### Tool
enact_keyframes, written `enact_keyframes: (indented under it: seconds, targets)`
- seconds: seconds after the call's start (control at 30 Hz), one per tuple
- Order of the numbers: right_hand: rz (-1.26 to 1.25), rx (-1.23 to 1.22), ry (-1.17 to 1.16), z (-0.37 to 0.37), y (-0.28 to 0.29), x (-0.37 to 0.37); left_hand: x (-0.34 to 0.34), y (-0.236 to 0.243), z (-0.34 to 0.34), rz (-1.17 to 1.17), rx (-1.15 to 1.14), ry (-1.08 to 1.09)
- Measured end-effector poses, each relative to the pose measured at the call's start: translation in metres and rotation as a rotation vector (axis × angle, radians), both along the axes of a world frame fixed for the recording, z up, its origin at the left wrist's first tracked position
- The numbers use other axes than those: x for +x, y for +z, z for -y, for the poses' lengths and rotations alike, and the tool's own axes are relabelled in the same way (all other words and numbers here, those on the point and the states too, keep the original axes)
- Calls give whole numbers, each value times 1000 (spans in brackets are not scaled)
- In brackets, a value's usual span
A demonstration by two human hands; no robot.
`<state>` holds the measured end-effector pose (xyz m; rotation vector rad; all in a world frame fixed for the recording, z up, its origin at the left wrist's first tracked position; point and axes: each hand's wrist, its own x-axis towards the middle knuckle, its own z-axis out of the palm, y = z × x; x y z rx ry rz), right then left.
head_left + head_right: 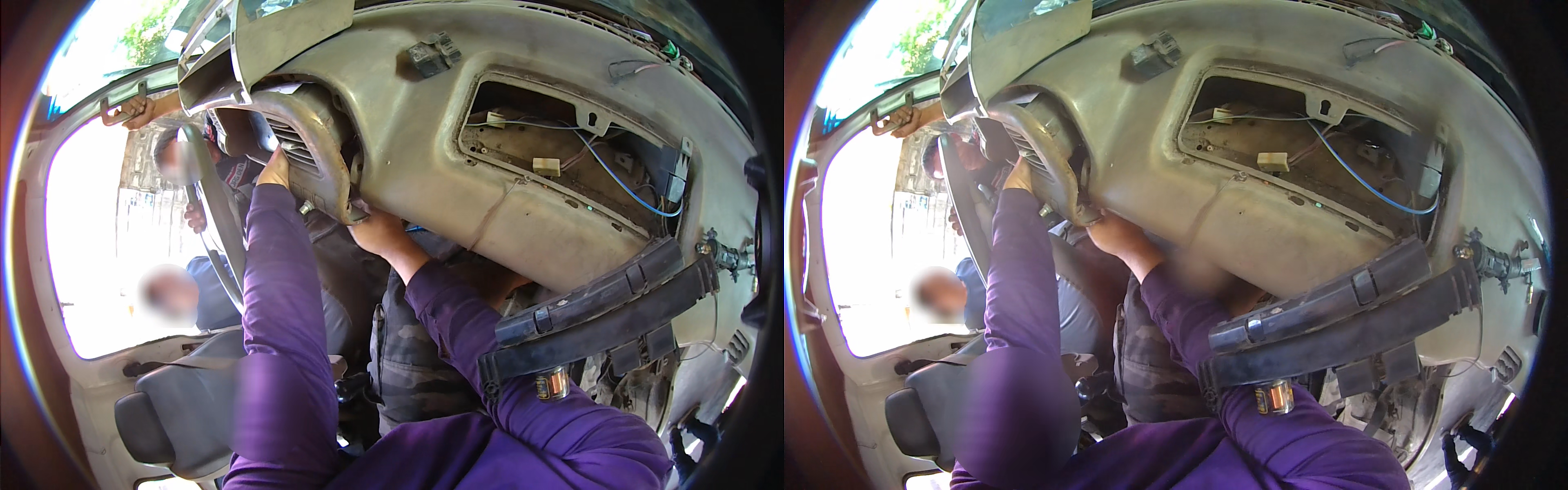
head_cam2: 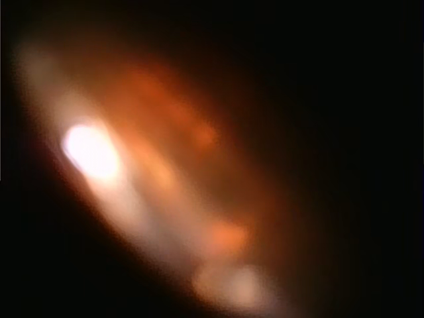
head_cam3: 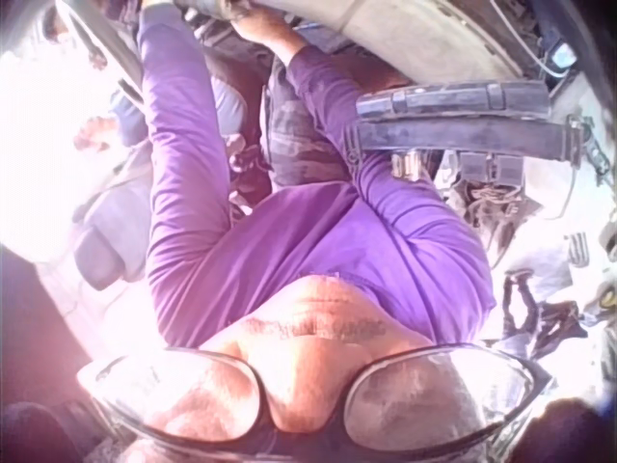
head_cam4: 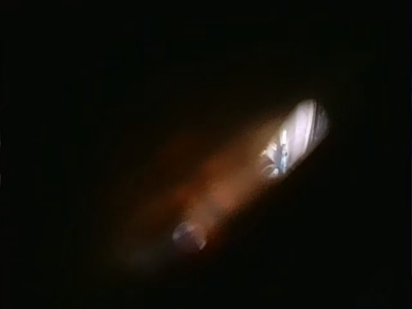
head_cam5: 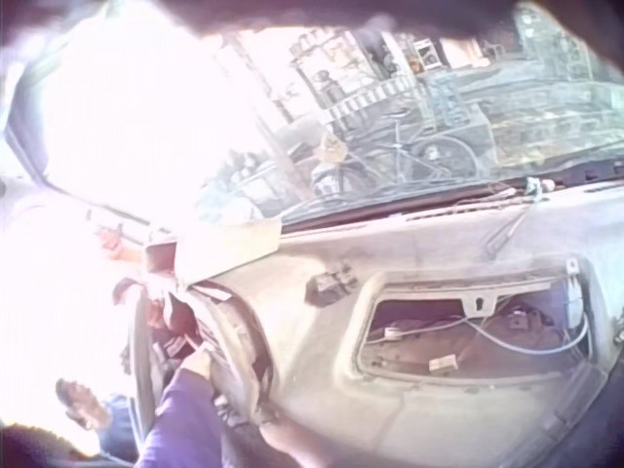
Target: The person removes and reattaches dashboard panels inside a car, using a screwdriver to loosen screws and hands to align and snap the panels into place. The person also moves a seat cushion aside to access the dashboard area.
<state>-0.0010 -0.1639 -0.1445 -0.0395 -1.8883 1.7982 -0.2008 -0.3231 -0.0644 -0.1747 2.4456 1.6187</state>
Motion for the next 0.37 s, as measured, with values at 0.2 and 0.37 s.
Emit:
enact_keyframes:
  seconds: [0.2,0.37]
  targets:
    - [12,64,62,-3,6,3,-53,-41,96,-297,-420,-324]
    - [19,-44,137,-6,29,17,-26,-17,114,-55,-98,17]
